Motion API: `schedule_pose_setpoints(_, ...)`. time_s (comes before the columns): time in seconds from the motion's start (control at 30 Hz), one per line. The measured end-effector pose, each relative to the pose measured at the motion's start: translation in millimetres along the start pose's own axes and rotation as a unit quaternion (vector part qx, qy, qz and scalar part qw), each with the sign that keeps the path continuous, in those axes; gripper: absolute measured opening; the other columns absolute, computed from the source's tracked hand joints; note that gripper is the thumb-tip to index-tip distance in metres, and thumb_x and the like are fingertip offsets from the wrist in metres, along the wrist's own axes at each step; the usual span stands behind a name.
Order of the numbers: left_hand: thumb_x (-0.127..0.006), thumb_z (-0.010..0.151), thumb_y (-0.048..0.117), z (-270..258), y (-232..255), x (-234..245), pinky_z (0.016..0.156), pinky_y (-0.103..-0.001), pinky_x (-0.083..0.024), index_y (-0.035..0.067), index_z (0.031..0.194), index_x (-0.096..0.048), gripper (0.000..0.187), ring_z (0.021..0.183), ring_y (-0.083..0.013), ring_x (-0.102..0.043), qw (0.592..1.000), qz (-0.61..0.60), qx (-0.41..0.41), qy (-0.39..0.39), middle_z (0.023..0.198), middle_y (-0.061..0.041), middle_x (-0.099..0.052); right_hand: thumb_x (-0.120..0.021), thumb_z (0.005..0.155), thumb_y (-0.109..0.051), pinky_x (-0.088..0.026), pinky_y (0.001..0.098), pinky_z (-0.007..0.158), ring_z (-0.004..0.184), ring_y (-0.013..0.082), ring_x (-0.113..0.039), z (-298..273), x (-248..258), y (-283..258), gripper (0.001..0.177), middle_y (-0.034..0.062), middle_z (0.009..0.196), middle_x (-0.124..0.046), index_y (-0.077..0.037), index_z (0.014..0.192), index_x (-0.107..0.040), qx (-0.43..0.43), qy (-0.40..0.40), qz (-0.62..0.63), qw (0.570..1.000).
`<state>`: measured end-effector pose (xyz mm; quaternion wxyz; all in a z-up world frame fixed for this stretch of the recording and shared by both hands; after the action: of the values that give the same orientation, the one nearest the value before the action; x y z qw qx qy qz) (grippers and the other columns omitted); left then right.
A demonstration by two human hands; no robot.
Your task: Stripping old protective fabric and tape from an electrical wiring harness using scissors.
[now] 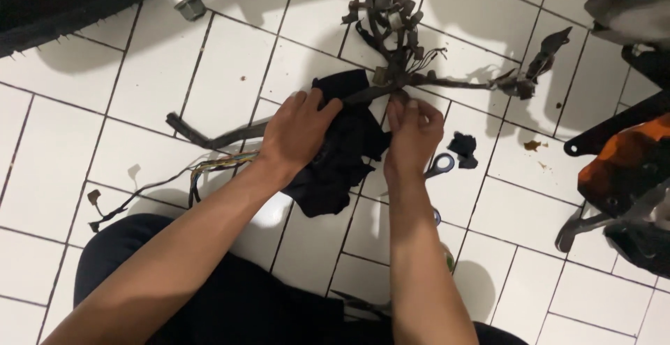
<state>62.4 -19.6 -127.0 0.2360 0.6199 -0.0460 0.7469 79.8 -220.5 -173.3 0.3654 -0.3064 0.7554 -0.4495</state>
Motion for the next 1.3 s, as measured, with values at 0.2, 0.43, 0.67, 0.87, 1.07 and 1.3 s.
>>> schedule_pose_setpoints(0.2,-0.065,0.084,0.003,3.4,-3.0,-0.9,0.085,-0.042,-0.051,0.014,0.107,-0.062,0.026,0.095,-0.0322,-0.062,0.998,-0.045,0.031,-0.02,0.097,-0.012,-0.061,-0.041,0.104,-0.005,-0.052,0.0396,0.104,0.122,0.0361,-0.063,6.4,-4.3,11.4,0.03,0.0293,0.131,-0.056,0.014,0.128,-0.042,-0.097,0.028,0.154,0.983)
schedule_pose_setpoints(0.43,-0.064,0.084,0.003,2.5,-4.7,-1.4,0.086,-0.042,-0.051,0.013,0.109,-0.062,0.027,0.095,-0.0318,-0.062,0.999,-0.043,0.028,-0.012,0.098,-0.012,-0.061,-0.05,0.101,-0.003,-0.055,0.0401,0.1,0.114,0.0352,-0.069,4.3,-0.2,2.3,0.029,0.0255,0.13,-0.054,0.014,0.124,-0.046,-0.02,0.038,0.099,0.994)
schedule_pose_setpoints(0.67,-0.063,0.084,0.004,2.1,-0.5,11.4,0.083,-0.042,-0.051,0.013,0.113,-0.062,0.031,0.095,-0.0316,-0.062,0.999,-0.044,0.018,-0.004,0.102,-0.011,-0.06,-0.067,0.103,-0.007,-0.06,0.033,0.083,0.098,0.0223,-0.071,-56.2,39.1,-60.4,0.022,0.0156,0.124,-0.059,0.001,0.122,-0.057,0.191,-0.074,-0.378,0.903)
schedule_pose_setpoints(0.87,-0.063,0.085,0.004,0.2,7.9,29.9,0.084,-0.041,-0.051,0.009,0.118,-0.062,0.033,0.099,-0.0312,-0.061,0.998,-0.041,-0.005,0.044,0.106,-0.011,-0.062,-0.063,0.1,-0.011,-0.058,0.0293,0.081,0.099,0.0184,-0.069,-95.7,9.1,-85.1,0.032,0.0134,0.119,-0.068,0.0,0.13,-0.06,0.14,-0.169,-0.407,0.887)
schedule_pose_setpoints(1.07,-0.065,0.088,0.013,4.4,3.4,21.3,0.083,-0.043,-0.05,0.007,0.116,-0.066,0.029,0.096,-0.0316,-0.06,0.997,-0.065,-0.003,0.035,0.103,-0.012,-0.064,-0.063,0.101,-0.014,-0.059,0.0319,0.084,0.103,0.0209,-0.072,-72.2,-20.3,-69.2,0.027,0.0142,0.115,-0.074,0.001,0.124,-0.066,0.157,-0.142,-0.428,0.879)
schedule_pose_setpoints(1.3,-0.064,0.098,0.03,0.9,3.3,7.0,0.082,-0.043,-0.05,0.004,0.116,-0.07,0.032,0.094,-0.0313,-0.061,0.997,-0.069,0.0,0.023,0.101,-0.012,-0.065,-0.076,0.094,-0.007,-0.059,0.0298,0.084,0.094,0.0189,-0.075,25.8,-50.3,-49.3,0.026,0.0134,0.107,-0.076,0.003,0.114,-0.064,0.259,-0.11,-0.392,0.876)
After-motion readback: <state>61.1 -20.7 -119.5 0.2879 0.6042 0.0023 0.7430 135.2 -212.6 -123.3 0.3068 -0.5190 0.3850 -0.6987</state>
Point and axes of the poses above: each hand's wrist, its own z-axis towards the middle knuckle, its own x-axis out of the back of the hand, y = z × x, the point moved 4 cm from there along z, towards the middle knuckle
